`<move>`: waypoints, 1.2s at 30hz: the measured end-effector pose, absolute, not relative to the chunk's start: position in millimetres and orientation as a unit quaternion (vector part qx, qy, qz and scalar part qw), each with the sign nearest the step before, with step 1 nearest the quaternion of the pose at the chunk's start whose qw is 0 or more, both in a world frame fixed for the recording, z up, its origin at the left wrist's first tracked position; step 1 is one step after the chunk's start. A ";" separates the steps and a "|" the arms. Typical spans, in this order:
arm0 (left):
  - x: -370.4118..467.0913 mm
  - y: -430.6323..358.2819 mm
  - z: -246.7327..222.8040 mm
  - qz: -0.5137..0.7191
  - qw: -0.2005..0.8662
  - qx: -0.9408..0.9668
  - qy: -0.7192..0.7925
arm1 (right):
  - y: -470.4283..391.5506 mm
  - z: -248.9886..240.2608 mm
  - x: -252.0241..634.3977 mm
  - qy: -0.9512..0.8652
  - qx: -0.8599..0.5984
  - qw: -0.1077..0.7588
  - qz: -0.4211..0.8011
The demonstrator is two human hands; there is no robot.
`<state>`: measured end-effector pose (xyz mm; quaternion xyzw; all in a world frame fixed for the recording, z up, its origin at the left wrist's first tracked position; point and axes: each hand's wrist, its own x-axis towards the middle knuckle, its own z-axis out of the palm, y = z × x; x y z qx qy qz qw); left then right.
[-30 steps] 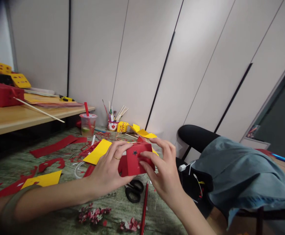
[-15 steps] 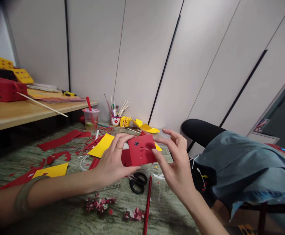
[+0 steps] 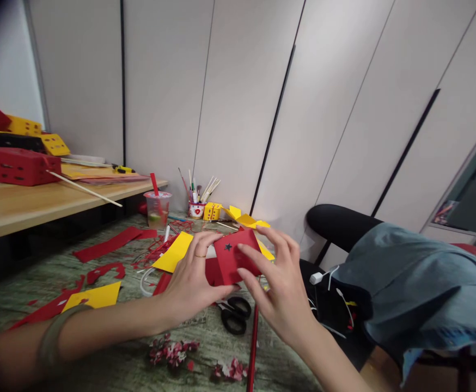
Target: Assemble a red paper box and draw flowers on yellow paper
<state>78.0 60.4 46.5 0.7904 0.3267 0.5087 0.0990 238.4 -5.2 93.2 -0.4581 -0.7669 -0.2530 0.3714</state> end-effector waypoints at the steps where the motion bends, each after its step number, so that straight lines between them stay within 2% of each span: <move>1: 78.1 61.1 45.9 0.515 0.098 0.787 0.326 | -5.3 93.4 240.4 -0.751 -0.471 0.413 -0.208; 3: 79.0 63.0 44.5 0.528 0.101 0.779 0.322 | -4.4 92.6 245.8 -0.698 -0.496 0.511 -0.073; 5: 81.1 65.1 43.0 0.541 0.111 0.772 0.316 | -1.7 89.9 250.8 -0.646 -0.511 0.563 0.068; 7: 84.9 66.5 41.7 0.555 0.117 0.765 0.306 | 1.7 86.0 253.5 -0.627 -0.518 0.558 0.165; 10: 93.0 66.5 41.0 0.577 0.124 0.756 0.283 | 5.5 81.2 254.0 -0.616 -0.520 0.539 0.243; 13: 99.3 65.4 41.1 0.572 0.162 0.765 0.247 | 8.0 79.3 259.4 -0.598 -0.514 0.554 0.265; 17: 97.8 68.3 40.6 0.543 0.268 0.771 0.198 | 8.9 78.5 280.2 -0.595 -0.493 0.574 0.273; 20: 92.4 74.3 40.6 0.516 0.366 0.754 0.177 | 5.1 77.5 294.6 -0.612 -0.469 0.565 0.292; 23: 89.0 77.3 42.6 0.468 0.408 0.768 0.157 | 1.1 76.3 300.6 -0.633 -0.448 0.549 0.311; 27: 89.5 73.7 45.6 0.453 0.383 0.788 0.166 | 2.3 74.1 301.6 -0.650 -0.429 0.529 0.336; 32: 91.2 74.1 41.7 0.515 0.260 0.784 0.229 | 6.1 70.8 299.2 -0.631 -0.458 0.527 0.338; 36: 92.9 78.3 35.7 0.509 0.176 0.810 0.232 | 7.8 72.3 286.1 -0.601 -0.521 0.519 0.314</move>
